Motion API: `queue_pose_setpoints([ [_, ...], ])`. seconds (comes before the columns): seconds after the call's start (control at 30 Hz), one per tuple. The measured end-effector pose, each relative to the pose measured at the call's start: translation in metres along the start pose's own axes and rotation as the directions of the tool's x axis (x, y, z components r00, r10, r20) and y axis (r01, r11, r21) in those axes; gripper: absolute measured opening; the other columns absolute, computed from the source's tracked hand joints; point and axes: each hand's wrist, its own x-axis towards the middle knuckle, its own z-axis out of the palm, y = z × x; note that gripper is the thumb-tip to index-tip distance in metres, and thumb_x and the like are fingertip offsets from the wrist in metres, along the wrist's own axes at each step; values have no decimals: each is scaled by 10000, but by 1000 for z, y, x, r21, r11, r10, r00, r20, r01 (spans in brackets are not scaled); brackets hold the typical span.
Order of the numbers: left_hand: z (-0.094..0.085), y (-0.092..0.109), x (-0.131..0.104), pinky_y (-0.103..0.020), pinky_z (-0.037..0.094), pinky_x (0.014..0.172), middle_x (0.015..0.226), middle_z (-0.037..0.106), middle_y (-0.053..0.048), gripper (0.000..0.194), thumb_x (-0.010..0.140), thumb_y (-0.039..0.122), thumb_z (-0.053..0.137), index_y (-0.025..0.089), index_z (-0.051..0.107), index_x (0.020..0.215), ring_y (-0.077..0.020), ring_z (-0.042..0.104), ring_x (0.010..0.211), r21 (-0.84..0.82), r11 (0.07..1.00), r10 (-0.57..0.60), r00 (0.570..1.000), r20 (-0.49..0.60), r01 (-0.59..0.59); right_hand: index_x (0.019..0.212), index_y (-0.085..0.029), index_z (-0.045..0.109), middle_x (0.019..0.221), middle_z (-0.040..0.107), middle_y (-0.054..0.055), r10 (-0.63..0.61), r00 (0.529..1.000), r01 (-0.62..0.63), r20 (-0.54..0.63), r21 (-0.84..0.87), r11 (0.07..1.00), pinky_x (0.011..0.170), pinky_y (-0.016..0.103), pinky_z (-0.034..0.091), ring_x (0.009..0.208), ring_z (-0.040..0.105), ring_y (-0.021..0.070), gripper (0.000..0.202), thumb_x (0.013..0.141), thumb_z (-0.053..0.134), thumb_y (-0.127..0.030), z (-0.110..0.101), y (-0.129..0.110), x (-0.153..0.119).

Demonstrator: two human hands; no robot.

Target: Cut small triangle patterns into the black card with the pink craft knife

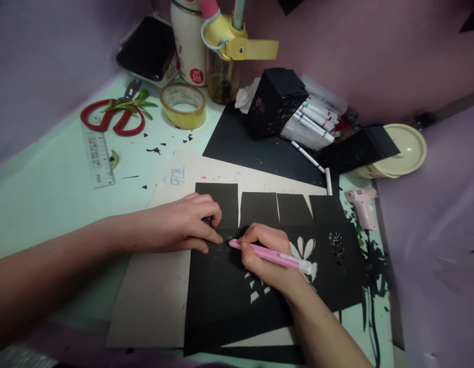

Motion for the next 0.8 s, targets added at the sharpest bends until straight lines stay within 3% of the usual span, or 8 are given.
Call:
queue_pose_setpoints([
  [0.4, -1, 0, 1, -331, 343, 822, 1022, 579, -51, 204, 891, 338, 691, 291, 731, 1085, -209, 487, 961, -9, 1000, -20, 999, 42, 21, 753, -205, 637, 689, 655, 3, -30, 1000, 30, -1, 9, 1000, 545, 256, 467, 591, 611, 133, 125, 829, 618, -108, 0, -3, 3],
  [0.8, 0, -1, 1, -322, 336, 814, 1007, 566, -53, 215, 877, 314, 708, 259, 745, 1081, -207, 480, 955, -9, 1000, 8, 1000, 17, -8, 698, -199, 550, 669, 584, -10, -34, 999, 34, -2, 32, 999, 553, 261, 430, 597, 562, 129, 182, 830, 579, -77, 0, -3, 1],
])
